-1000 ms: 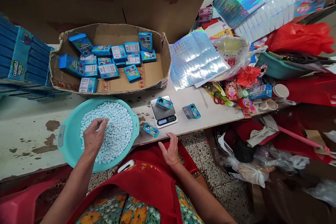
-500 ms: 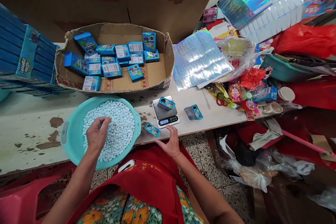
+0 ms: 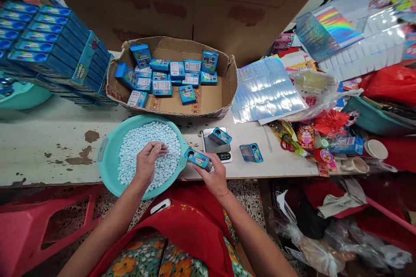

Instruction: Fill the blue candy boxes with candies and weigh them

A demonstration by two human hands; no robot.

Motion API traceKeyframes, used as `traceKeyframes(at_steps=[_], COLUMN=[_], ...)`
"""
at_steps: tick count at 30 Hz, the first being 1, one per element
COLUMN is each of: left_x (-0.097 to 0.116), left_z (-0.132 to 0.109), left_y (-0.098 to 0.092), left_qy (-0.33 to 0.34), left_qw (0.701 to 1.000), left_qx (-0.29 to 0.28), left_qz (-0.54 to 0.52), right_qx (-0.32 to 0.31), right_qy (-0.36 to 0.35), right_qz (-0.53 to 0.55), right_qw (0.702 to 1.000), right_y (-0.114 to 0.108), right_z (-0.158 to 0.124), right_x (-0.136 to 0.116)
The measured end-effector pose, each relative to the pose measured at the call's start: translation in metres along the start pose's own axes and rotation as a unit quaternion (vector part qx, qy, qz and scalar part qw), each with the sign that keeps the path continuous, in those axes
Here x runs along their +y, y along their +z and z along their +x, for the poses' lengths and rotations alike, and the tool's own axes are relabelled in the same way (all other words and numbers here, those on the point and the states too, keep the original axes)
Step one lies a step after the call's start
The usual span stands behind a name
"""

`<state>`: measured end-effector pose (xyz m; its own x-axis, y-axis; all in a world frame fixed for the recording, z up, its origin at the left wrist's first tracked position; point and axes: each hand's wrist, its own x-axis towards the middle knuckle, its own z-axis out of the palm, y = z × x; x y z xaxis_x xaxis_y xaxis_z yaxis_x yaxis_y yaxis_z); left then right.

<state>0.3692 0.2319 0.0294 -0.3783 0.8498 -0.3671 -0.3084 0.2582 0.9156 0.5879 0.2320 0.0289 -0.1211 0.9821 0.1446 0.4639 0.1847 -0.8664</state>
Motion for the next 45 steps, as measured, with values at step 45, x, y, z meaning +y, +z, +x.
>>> traceKeyframes(at_steps=[45], left_x=[-0.001], left_z=[0.050], left_y=[-0.031], left_qy=[-0.013], left_qw=[0.911], left_qx=[-0.058], left_qz=[0.407], right_qx=[-0.032], right_qy=[0.137], right_qz=[0.079], right_qw=[0.987], right_y=[-0.006], right_z=[-0.059], right_x=[0.051])
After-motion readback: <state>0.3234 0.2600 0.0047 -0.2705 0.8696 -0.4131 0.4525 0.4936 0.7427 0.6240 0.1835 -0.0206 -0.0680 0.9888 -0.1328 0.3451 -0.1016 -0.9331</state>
